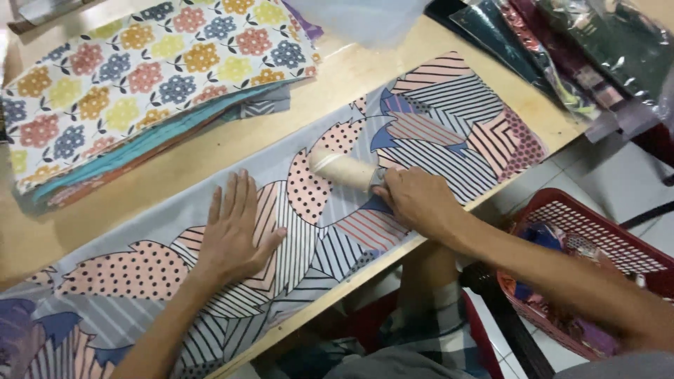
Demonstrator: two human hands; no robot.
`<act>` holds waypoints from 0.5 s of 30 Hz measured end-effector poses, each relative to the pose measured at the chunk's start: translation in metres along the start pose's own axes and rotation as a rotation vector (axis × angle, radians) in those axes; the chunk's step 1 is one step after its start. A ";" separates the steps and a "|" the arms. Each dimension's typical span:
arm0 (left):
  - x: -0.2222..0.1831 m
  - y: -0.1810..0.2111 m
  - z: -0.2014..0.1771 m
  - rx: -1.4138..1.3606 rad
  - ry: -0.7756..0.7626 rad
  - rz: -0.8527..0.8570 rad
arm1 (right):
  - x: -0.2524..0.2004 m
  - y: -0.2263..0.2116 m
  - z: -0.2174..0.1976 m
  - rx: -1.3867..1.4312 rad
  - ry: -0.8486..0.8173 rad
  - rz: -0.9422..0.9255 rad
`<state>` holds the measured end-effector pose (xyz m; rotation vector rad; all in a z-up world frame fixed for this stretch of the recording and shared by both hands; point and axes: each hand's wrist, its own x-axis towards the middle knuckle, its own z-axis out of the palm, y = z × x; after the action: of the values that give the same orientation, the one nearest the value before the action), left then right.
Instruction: Using a lint roller to remove lint and debris from a piece of patterned fabric on a workbench.
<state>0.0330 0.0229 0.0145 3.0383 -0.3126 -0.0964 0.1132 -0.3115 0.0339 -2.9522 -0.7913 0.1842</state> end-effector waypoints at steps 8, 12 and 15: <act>0.002 0.001 -0.003 -0.028 -0.014 -0.010 | 0.020 0.021 -0.001 -0.048 -0.046 0.081; 0.003 0.001 -0.003 -0.069 -0.005 -0.017 | 0.039 0.040 0.001 -0.065 -0.106 0.247; 0.004 0.000 -0.001 -0.065 -0.001 -0.017 | 0.053 0.069 0.006 -0.057 -0.058 0.299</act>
<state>0.0368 0.0227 0.0157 2.9769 -0.2775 -0.1065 0.1915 -0.3439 0.0151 -3.1176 -0.3609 0.2710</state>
